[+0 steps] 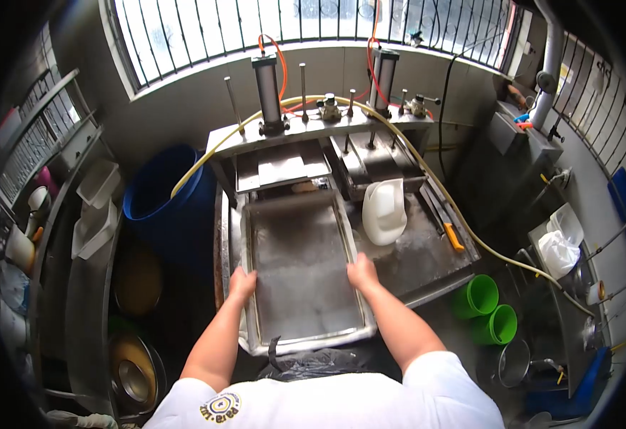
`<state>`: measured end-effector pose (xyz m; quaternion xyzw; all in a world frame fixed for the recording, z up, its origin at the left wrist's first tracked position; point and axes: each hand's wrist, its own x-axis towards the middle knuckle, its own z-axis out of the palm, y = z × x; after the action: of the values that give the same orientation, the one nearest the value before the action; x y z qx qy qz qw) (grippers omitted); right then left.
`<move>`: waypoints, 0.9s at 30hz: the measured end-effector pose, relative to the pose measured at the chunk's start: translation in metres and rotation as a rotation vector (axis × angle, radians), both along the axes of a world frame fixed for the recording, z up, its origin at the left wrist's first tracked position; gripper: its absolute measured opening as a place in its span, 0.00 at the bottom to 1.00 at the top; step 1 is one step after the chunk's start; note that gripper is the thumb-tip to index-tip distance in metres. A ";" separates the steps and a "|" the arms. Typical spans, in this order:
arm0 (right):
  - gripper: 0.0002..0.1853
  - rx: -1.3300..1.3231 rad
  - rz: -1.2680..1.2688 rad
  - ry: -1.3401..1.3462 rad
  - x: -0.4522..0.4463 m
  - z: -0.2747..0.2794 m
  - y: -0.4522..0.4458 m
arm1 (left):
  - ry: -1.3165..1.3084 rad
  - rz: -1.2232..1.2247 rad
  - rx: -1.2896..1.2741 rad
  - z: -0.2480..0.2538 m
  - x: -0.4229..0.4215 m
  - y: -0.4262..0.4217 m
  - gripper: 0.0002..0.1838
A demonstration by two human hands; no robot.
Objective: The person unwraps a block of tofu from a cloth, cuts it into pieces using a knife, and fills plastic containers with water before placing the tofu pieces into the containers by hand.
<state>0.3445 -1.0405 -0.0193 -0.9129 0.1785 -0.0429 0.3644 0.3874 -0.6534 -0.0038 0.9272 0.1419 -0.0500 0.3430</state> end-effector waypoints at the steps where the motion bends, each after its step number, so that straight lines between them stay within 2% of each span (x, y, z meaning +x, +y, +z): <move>1: 0.20 0.055 -0.015 -0.018 -0.018 0.002 0.001 | -0.014 0.001 -0.034 -0.011 -0.011 0.005 0.28; 2: 0.19 0.110 -0.025 -0.033 -0.039 0.007 0.003 | -0.077 0.046 -0.012 -0.039 -0.020 0.012 0.22; 3: 0.19 0.125 -0.024 -0.046 -0.058 0.010 0.004 | -0.044 0.045 -0.143 -0.051 -0.035 0.019 0.21; 4: 0.18 0.139 -0.020 -0.055 -0.076 0.011 0.003 | 0.011 0.064 -0.191 -0.048 -0.054 0.020 0.19; 6: 0.16 0.147 -0.018 -0.084 -0.111 0.013 0.005 | 0.128 0.123 -0.365 -0.007 -0.099 0.009 0.17; 8: 0.15 0.198 -0.031 -0.121 -0.139 0.005 0.005 | 0.112 0.166 -0.355 -0.008 -0.131 0.006 0.15; 9: 0.14 0.191 -0.020 -0.176 -0.149 -0.009 0.004 | 0.061 0.157 -0.251 -0.013 -0.148 0.008 0.19; 11: 0.14 0.217 0.002 -0.142 -0.171 0.001 0.006 | 0.010 0.179 -0.188 -0.007 -0.181 0.006 0.19; 17: 0.13 0.309 0.111 -0.086 -0.190 -0.001 0.038 | -0.120 0.252 -0.199 0.040 -0.247 0.035 0.18; 22: 0.13 0.323 0.281 -0.107 -0.170 0.040 0.122 | -0.171 0.473 -0.160 0.065 -0.310 0.098 0.17; 24: 0.13 0.289 0.398 -0.138 -0.157 0.049 0.168 | -0.332 0.587 -0.170 0.070 -0.336 0.130 0.17; 27: 0.14 0.259 0.549 -0.128 -0.138 0.070 0.258 | -0.353 0.704 -0.151 0.069 -0.371 0.196 0.17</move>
<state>0.2061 -0.7828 0.0504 -0.8685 -0.0942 0.0226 0.4861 0.0167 -0.4575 0.0648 0.7884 0.3858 0.2206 0.4254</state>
